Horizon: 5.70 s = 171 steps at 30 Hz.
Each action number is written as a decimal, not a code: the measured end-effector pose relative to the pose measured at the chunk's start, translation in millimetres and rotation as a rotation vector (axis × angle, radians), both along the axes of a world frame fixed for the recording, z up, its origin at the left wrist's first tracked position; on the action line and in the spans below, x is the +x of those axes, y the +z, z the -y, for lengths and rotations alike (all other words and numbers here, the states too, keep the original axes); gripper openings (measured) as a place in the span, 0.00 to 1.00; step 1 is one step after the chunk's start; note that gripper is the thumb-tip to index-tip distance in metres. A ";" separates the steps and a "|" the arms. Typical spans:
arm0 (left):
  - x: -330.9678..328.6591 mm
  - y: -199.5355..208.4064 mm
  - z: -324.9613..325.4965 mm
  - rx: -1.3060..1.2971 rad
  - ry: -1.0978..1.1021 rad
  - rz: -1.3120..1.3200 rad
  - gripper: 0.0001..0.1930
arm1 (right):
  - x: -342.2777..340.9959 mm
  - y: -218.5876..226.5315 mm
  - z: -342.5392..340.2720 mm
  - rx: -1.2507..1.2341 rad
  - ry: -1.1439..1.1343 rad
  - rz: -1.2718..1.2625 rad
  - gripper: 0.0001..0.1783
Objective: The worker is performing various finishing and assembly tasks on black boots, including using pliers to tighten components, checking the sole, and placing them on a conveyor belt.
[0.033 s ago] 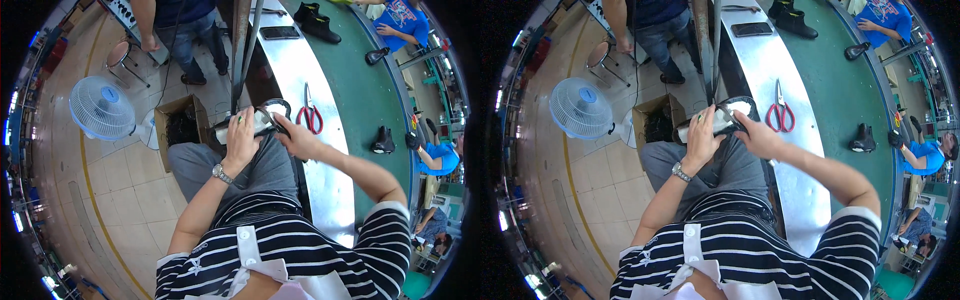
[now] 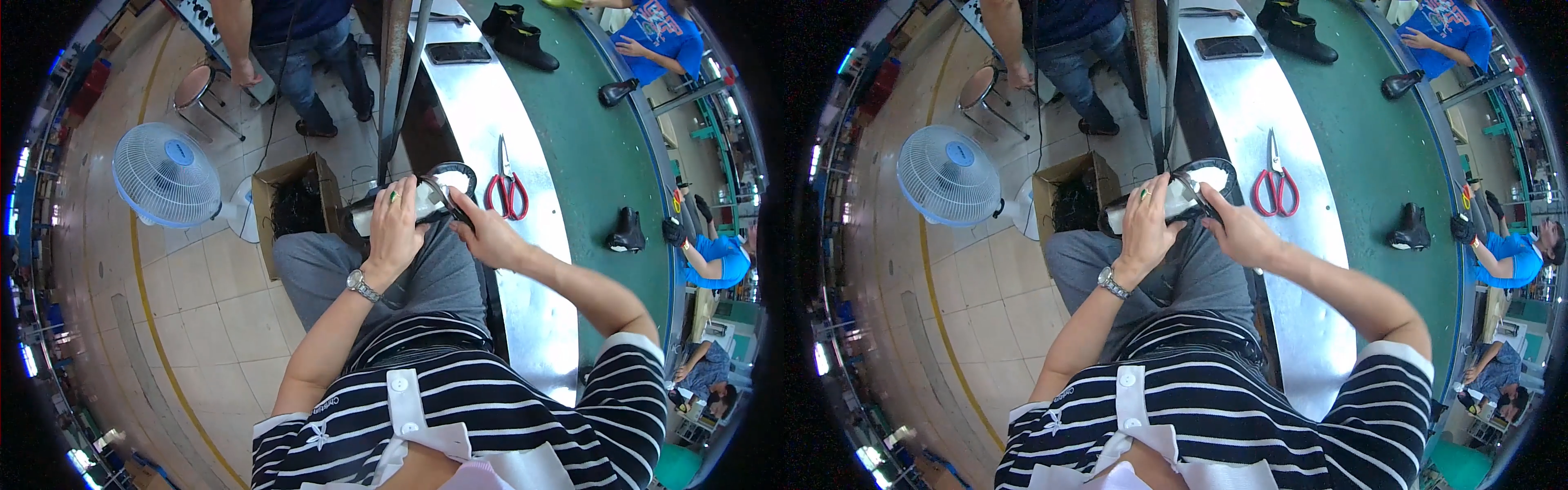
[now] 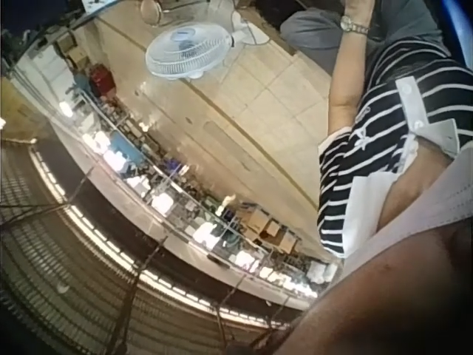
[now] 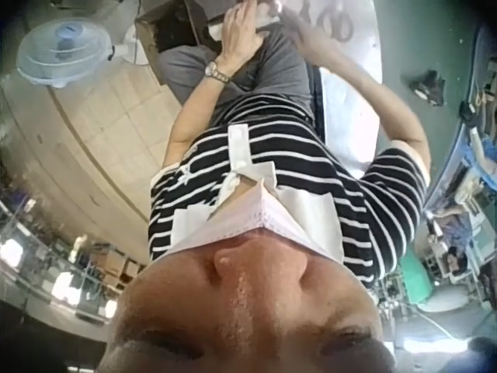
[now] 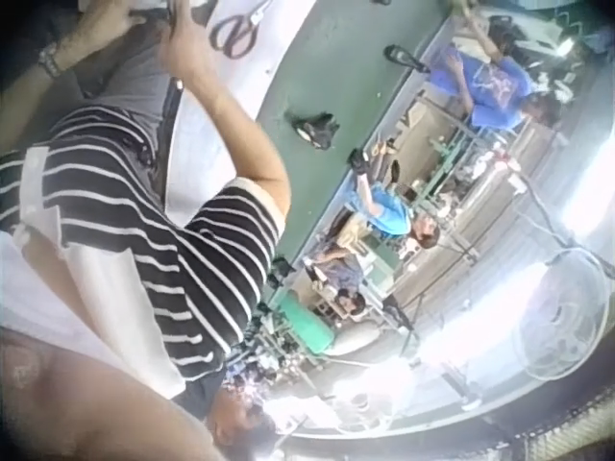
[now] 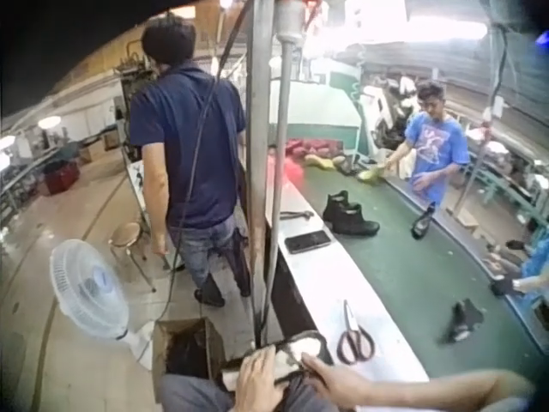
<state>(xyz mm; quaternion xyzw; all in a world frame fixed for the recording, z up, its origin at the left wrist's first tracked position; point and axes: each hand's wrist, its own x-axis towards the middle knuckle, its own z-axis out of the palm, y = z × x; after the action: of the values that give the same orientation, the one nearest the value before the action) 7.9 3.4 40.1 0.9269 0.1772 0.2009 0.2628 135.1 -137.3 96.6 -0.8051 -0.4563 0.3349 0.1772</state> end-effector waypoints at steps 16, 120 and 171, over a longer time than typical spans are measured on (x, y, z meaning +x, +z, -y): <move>-11.0 -26.6 -0.5 0.350 -0.038 0.062 0.34 | 18.0 59.3 -29.4 0.034 0.260 0.317 0.33; -80.1 -17.3 -27.4 -0.315 0.207 0.165 0.57 | -34.8 17.9 -77.8 0.191 0.116 0.455 0.30; -123.8 -26.2 -14.8 -1.854 0.135 0.374 0.37 | -66.6 81.0 -104.7 0.198 0.798 0.296 0.35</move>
<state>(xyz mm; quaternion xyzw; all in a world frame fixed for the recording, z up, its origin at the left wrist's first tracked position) -116.0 18.2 13.9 0.2894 0.2744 0.1402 0.9063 68.5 -32.6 177.6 -0.5843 -0.7821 0.2126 0.0429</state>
